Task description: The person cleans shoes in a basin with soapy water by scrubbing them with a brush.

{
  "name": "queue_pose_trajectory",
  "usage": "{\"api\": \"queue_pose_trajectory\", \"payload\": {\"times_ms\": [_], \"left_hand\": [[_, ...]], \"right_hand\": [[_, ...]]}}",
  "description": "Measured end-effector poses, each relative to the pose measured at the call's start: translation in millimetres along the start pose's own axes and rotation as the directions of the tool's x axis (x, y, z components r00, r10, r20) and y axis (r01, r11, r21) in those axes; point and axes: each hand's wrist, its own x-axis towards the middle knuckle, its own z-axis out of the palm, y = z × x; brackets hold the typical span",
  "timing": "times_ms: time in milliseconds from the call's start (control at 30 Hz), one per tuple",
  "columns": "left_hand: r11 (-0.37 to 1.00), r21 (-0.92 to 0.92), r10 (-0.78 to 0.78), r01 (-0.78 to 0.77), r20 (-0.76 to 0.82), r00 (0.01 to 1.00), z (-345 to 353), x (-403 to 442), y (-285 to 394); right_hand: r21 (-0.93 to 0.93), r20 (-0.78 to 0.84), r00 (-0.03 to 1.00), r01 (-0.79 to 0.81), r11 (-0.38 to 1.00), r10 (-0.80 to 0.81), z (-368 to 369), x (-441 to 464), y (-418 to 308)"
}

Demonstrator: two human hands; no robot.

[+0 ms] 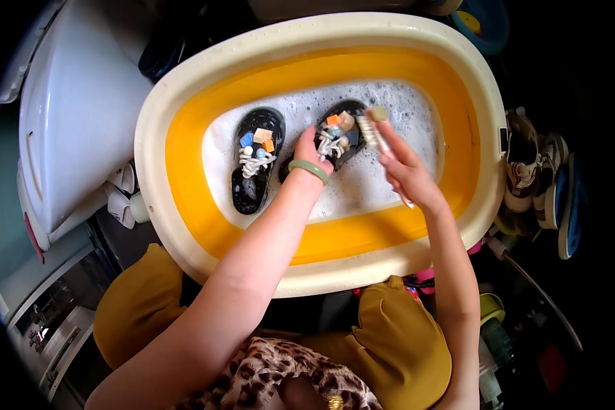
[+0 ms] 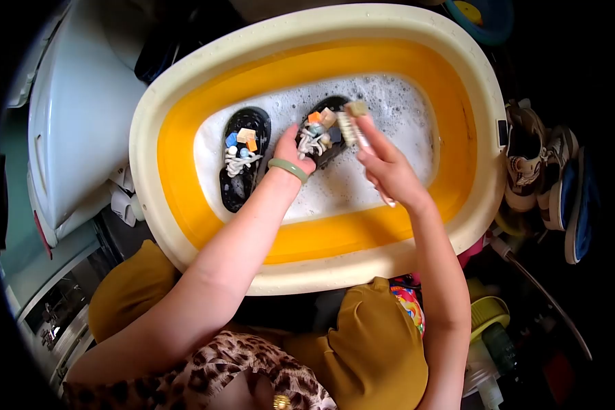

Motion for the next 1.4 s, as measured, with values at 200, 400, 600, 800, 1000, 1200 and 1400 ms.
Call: {"api": "queue_pose_trajectory", "payload": {"times_ms": [200,400,600,800,1000,1200,1400], "left_hand": [[0.997,0.005,-0.074,0.074,-0.017,0.997,14,-36,4],[0.997,0.031,0.061,-0.064,0.089,0.994,18,-18,-8],[0.999,0.000,0.052,-0.052,0.073,0.996,12,-14,-8],[0.996,-0.081,0.020,-0.030,-0.129,0.991,14,-9,1],[0.996,0.040,0.080,-0.079,-0.014,0.997,18,-20,4],[0.996,0.017,0.087,-0.087,-0.005,0.996,18,-17,6],[0.996,0.092,-0.013,0.022,-0.099,0.995,14,-34,8]], "right_hand": [[-0.133,0.120,0.989,-0.070,0.989,0.087,42,-23,-20],[-0.880,-0.083,0.925,0.106,0.462,-0.370,38,32,24],[-0.889,0.041,0.932,0.198,0.412,-0.359,54,40,4],[-0.769,-0.009,0.913,0.254,0.587,-0.407,39,-29,48],[-0.891,0.066,0.906,0.242,0.385,-0.417,47,26,6],[-0.786,-0.091,0.905,0.190,0.588,-0.415,42,57,1],[-0.861,0.098,0.938,0.248,0.443,-0.334,48,-16,12]]}}
